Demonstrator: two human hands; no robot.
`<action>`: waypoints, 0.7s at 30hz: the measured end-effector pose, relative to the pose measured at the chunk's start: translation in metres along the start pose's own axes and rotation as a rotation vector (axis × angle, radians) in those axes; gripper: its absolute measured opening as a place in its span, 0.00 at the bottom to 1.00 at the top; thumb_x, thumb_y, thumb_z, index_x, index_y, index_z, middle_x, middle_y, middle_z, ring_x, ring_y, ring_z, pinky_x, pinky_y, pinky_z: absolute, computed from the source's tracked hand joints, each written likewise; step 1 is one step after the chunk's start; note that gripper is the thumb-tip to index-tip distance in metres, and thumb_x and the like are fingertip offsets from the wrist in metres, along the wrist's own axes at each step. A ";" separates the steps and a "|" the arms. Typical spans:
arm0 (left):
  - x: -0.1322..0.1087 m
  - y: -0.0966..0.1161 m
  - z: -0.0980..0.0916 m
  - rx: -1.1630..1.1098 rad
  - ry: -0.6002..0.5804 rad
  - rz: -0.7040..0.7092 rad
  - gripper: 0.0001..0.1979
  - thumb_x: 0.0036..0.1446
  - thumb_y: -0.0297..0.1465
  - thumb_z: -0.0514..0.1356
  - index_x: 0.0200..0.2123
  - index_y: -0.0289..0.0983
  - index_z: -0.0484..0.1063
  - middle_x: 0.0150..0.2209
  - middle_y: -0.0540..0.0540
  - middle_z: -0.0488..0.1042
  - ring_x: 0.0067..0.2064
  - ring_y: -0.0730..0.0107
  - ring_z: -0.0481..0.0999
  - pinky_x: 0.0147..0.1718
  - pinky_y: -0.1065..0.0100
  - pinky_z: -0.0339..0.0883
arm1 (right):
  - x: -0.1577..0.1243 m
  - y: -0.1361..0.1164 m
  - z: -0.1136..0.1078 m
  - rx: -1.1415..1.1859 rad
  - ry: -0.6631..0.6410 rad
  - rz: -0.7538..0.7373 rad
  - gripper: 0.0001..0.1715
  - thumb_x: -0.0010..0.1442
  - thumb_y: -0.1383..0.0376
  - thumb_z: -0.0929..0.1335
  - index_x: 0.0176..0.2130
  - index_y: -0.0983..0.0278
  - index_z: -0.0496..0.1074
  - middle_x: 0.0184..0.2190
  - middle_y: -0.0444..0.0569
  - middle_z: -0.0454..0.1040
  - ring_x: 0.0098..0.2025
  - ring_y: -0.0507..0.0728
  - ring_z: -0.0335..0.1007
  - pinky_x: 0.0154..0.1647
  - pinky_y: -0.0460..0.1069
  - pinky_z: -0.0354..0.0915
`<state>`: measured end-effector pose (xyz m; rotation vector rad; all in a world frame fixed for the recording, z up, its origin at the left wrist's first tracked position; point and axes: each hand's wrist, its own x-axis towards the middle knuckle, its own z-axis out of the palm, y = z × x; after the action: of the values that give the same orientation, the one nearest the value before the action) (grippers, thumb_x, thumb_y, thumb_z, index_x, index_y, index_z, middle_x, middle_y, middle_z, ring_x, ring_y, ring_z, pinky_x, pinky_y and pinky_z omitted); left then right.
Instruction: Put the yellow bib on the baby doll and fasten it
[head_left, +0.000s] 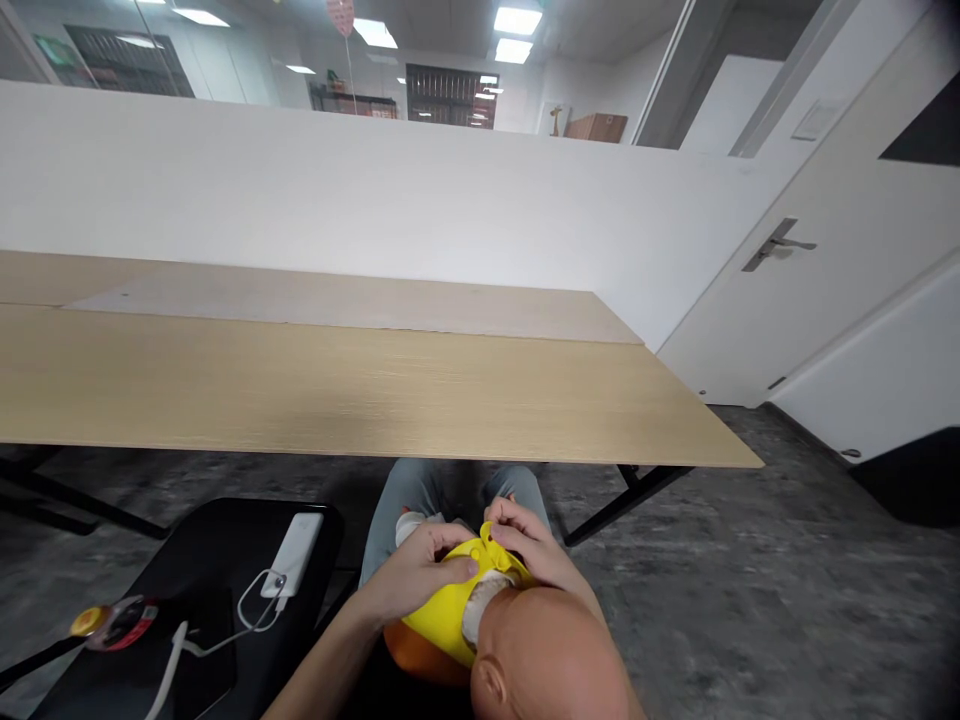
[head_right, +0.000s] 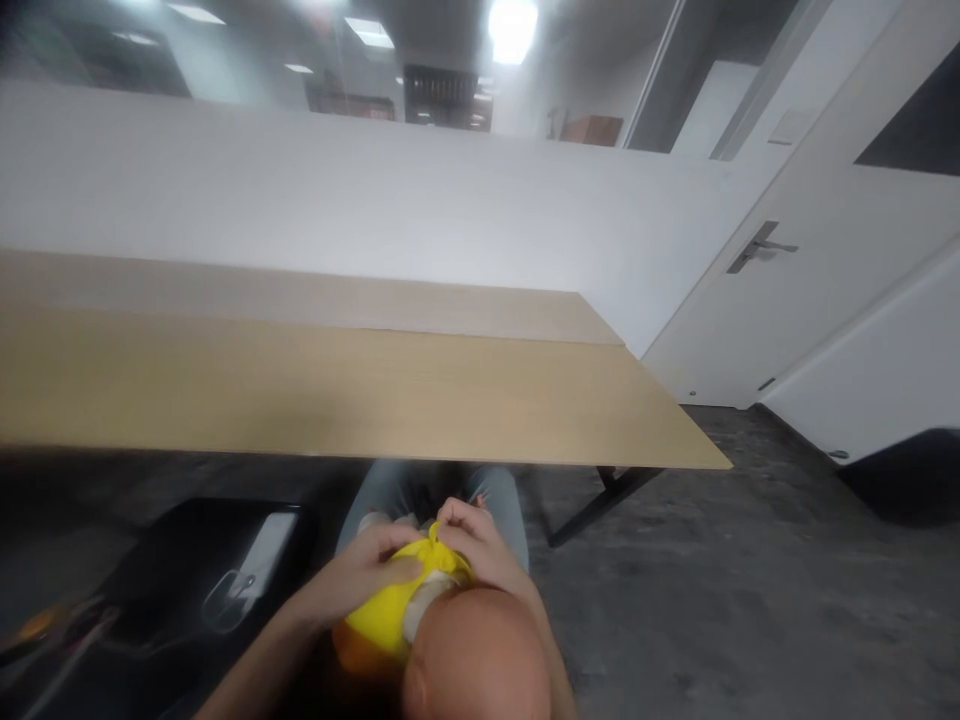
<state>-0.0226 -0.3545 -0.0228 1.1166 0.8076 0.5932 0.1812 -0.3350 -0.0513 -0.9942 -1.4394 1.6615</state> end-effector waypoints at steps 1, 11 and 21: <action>0.000 0.001 0.000 -0.011 -0.007 -0.005 0.12 0.51 0.36 0.66 0.34 0.32 0.76 0.29 0.51 0.71 0.29 0.75 0.66 0.28 0.74 0.56 | 0.000 -0.001 0.001 -0.005 0.008 0.001 0.17 0.58 0.54 0.68 0.29 0.64 0.63 0.26 0.43 0.60 0.30 0.50 0.53 0.31 0.46 0.50; -0.002 0.003 -0.001 -0.113 -0.030 -0.024 0.15 0.48 0.31 0.66 0.41 0.33 0.80 0.31 0.47 0.77 0.31 0.72 0.71 0.30 0.73 0.60 | -0.001 0.002 -0.002 0.045 0.081 0.036 0.20 0.59 0.50 0.65 0.28 0.63 0.60 0.26 0.45 0.62 0.30 0.52 0.56 0.32 0.47 0.54; -0.014 0.003 -0.012 0.200 0.000 0.119 0.26 0.60 0.37 0.60 0.61 0.41 0.66 0.61 0.41 0.68 0.58 0.56 0.69 0.57 0.59 0.60 | 0.007 0.010 -0.002 0.293 0.167 0.106 0.23 0.58 0.47 0.67 0.33 0.60 0.54 0.26 0.43 0.70 0.22 0.54 0.68 0.24 0.48 0.61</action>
<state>-0.0409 -0.3576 -0.0194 1.3553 0.8174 0.6209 0.1796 -0.3292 -0.0620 -1.0275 -1.0152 1.7594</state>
